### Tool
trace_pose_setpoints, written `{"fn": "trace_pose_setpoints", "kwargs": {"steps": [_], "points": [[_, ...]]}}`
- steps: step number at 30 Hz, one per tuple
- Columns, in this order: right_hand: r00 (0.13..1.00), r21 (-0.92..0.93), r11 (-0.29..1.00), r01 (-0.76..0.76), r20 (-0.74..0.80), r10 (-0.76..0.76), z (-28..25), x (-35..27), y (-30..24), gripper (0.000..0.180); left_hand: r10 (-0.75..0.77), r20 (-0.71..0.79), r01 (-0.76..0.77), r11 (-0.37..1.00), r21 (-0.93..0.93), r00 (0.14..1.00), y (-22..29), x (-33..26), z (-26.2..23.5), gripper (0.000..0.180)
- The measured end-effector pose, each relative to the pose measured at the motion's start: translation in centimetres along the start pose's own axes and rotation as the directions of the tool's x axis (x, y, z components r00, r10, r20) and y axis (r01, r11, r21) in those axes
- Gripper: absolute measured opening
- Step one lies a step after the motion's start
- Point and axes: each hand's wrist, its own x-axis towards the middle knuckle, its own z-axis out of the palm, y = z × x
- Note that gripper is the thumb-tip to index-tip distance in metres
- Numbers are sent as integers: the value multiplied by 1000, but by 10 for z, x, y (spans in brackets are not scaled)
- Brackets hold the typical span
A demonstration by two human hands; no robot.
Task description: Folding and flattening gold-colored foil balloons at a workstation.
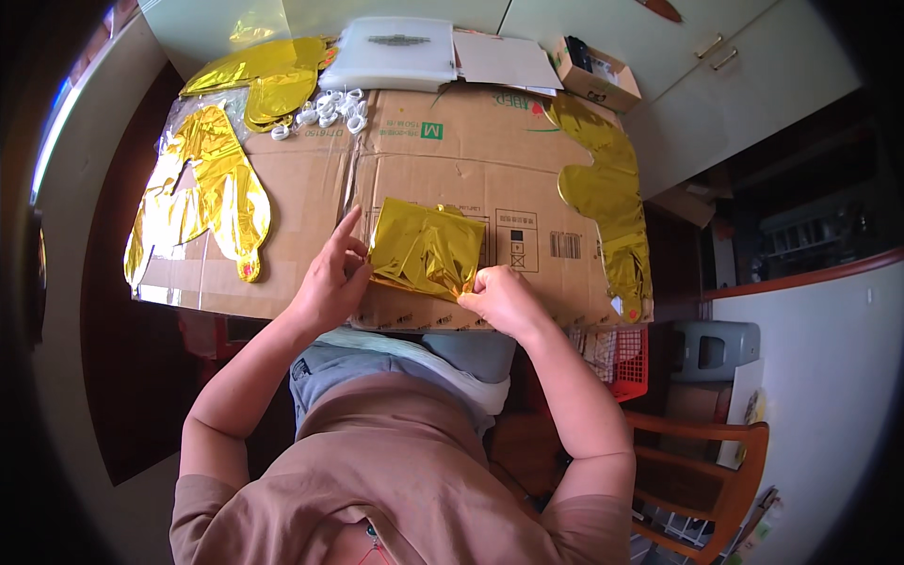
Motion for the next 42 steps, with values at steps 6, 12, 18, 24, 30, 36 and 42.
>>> {"fn": "trace_pose_setpoints", "kwargs": {"steps": [6,12,18,24,30,36,42], "points": [[1000,-18,1000,-14,27,14,-1,7,2,18,387,-82,-324,855,405,918,7,7,2,49],[999,51,999,-11,52,9,3,18,16,18,488,200,-526,760,381,850,13,22,36,55],[999,-46,999,-29,41,31,0,13,9,23,311,249,-398,740,543,917,-4,28,53,66],[988,-343,939,12,-138,-63,-21,-11,-31,38,304,256,-397,730,556,918,-8,26,53,67],[742,-582,802,134,-478,-470,48,30,-27,67,362,202,-413,748,520,910,-11,27,55,64],[749,-572,804,161,-460,-477,81,41,-4,76,333,136,-355,796,491,933,-3,24,42,69],[776,-575,803,154,-432,-459,82,39,-6,83,328,78,-320,798,510,941,17,28,31,72]]}}
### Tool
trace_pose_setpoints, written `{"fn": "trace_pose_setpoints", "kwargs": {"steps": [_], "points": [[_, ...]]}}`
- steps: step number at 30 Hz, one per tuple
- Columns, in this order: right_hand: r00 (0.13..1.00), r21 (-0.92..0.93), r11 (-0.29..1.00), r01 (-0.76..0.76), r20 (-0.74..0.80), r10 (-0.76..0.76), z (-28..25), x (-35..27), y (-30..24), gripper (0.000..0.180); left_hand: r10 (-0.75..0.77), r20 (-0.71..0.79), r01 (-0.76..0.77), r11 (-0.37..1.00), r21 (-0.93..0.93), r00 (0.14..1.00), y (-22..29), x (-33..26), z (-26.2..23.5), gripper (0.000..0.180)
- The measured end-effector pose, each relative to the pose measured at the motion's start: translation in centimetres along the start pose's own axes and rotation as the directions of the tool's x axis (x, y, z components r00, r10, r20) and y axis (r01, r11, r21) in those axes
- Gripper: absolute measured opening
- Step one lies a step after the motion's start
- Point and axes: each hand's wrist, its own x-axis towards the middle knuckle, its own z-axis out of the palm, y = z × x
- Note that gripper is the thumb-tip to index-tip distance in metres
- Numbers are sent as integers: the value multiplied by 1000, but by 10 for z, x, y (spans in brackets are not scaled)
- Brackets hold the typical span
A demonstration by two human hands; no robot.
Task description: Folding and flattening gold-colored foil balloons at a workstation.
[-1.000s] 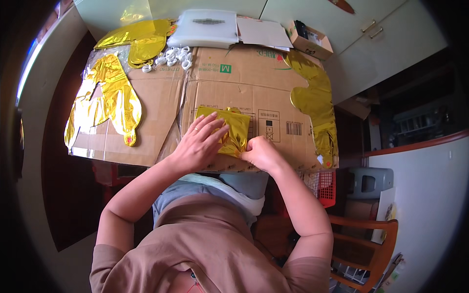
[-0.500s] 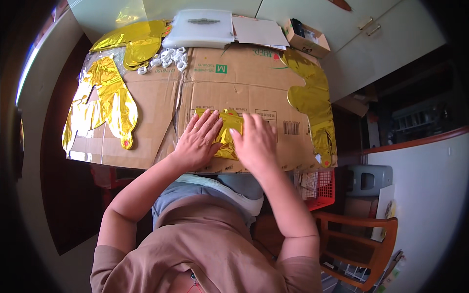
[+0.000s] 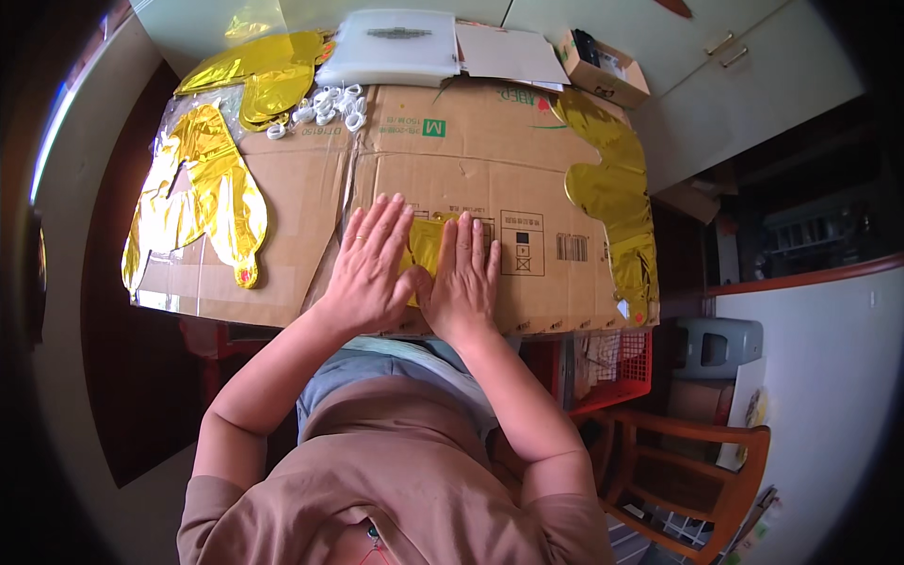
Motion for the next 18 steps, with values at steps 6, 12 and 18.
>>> {"fn": "trace_pose_setpoints", "kwargs": {"steps": [6,12,18], "points": [[999,-20,999,-32,23,32,1,0,-1,82,22,114,-35,993,111,993,-16,-8,25,85],[998,-47,998,-52,29,53,-2,-2,1,82,65,123,-82,986,142,990,-21,-10,22,86],[996,-72,995,-63,64,68,-5,-4,4,79,81,172,-106,985,137,982,-26,-12,18,89]]}}
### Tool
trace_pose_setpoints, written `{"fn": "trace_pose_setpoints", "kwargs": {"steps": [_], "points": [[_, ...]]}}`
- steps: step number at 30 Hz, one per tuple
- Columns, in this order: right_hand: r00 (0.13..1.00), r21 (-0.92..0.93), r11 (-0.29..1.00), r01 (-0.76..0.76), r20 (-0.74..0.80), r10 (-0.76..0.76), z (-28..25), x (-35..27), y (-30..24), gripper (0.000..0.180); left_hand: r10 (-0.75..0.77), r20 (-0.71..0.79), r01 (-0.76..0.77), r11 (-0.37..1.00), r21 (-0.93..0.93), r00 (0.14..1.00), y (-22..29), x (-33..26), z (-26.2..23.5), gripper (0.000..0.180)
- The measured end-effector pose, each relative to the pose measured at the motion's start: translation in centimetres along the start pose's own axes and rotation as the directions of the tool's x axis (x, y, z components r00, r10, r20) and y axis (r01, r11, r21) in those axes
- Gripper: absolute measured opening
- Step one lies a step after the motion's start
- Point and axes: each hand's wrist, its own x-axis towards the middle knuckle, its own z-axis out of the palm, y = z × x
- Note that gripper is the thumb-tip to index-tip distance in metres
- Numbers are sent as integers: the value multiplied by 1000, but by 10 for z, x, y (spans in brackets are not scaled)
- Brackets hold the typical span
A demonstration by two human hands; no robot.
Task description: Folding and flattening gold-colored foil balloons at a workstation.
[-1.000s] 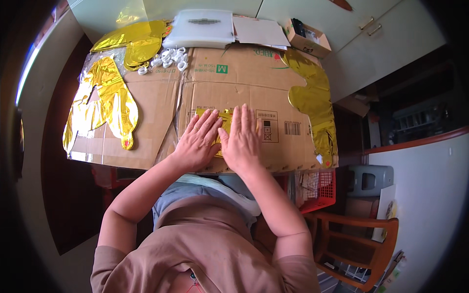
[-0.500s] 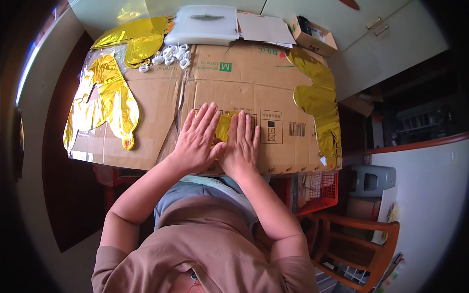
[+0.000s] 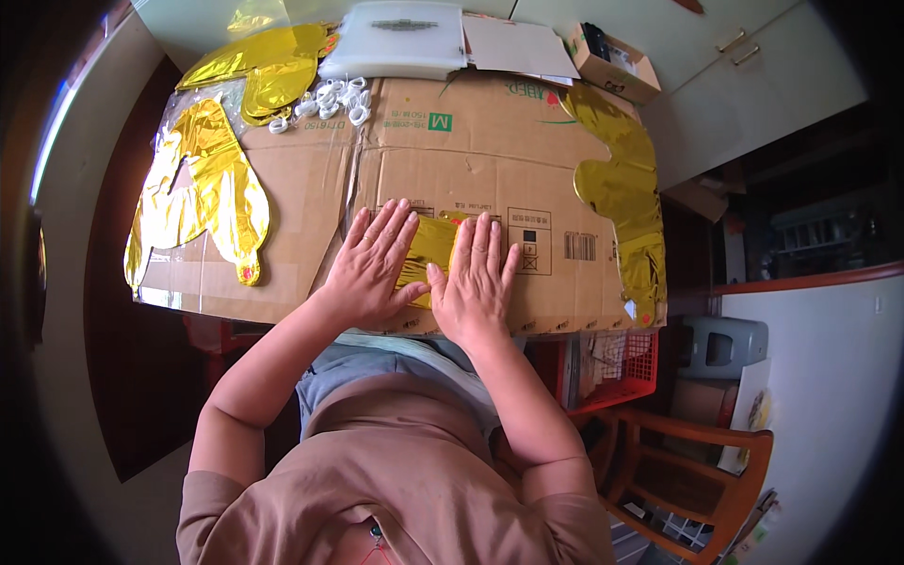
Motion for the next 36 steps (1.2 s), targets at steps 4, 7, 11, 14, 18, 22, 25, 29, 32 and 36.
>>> {"fn": "trace_pose_setpoints", "kwargs": {"steps": [4,7,11,14,18,22,25,29,32,36], "points": [[1000,14,1000,-7,-2,7,0,0,-1,79,-115,47,114,993,21,992,-6,-4,-9,87],[1000,15,1000,-5,-10,5,0,0,-1,79,-349,-11,348,931,114,937,-23,-13,-23,84],[1000,23,1000,3,-13,-3,-3,0,-1,79,-396,-114,401,916,21,911,-11,-18,-37,79],[1000,28,1000,9,-15,-9,-2,0,-2,79,-248,-64,238,962,-130,967,19,-8,-30,76],[1000,-12,1000,-2,6,2,-2,-1,-1,80,-17,-53,8,987,-160,998,31,13,1,69],[1000,-5,1000,-16,-15,16,-4,-3,-3,82,-71,-82,64,994,-84,994,19,1,14,70],[999,-4,1000,-25,-29,24,-4,-3,-3,83,-140,-111,139,990,-14,984,19,-5,11,75],[999,-6,999,-31,-20,31,-4,-4,-3,84,-124,-77,121,991,-49,989,17,-6,9,76],[999,-12,999,-30,-12,30,-3,-5,-1,84,-131,-63,130,991,-27,989,18,-7,8,77],[999,-21,999,-41,-3,41,-5,-9,5,85,-142,-67,139,989,-50,988,19,-8,8,78]]}}
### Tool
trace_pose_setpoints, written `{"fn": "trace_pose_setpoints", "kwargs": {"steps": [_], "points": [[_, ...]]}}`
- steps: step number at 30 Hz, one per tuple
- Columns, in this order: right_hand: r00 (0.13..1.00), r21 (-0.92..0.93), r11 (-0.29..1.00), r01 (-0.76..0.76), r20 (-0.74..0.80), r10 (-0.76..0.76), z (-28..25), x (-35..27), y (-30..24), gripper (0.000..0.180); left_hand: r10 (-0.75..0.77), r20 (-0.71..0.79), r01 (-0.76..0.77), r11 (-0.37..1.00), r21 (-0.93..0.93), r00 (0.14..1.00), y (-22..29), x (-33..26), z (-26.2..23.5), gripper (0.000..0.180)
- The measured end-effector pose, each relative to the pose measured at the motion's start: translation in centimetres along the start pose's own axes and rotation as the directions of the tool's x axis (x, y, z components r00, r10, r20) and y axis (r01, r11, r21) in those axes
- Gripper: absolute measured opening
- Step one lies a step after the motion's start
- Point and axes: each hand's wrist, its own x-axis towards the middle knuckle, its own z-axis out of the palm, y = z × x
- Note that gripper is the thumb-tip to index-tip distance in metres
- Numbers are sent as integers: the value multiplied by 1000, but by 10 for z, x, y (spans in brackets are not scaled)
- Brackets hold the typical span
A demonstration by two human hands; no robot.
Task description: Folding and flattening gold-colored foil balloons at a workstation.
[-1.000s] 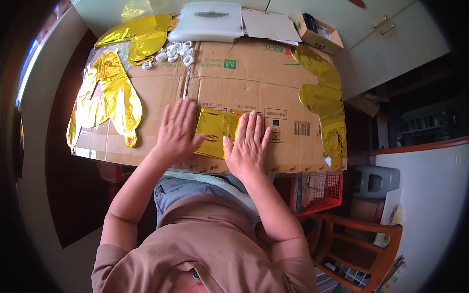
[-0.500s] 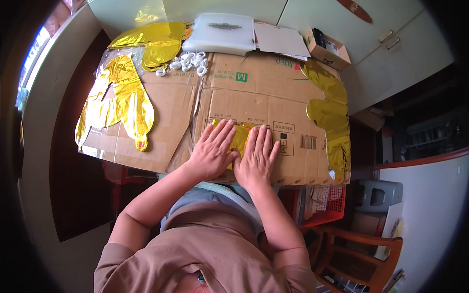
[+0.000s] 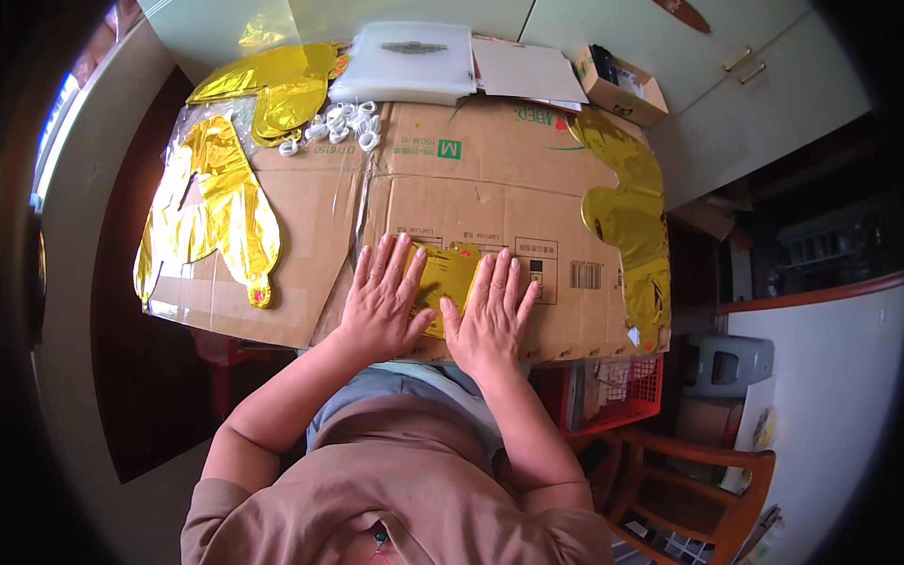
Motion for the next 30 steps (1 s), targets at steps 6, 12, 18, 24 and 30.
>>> {"fn": "trace_pose_setpoints", "kwargs": {"steps": [6,12,18,24,30], "points": [[1000,11,1000,14,-18,-14,1,2,2,87,-22,-2,22,1000,6,1000,0,2,-3,77],[998,47,998,52,38,-53,-11,-20,2,87,-217,-213,26,756,-654,953,15,-73,-41,17],[973,183,963,199,84,-217,-14,-68,-12,84,-83,674,575,-452,-682,734,3,-161,-15,65],[958,213,944,251,84,-273,-15,-80,-15,83,271,531,521,-751,-405,803,-9,-138,3,81],[969,219,947,235,16,-245,-11,-82,-14,84,220,577,473,-815,-333,787,-2,-131,4,82]]}}
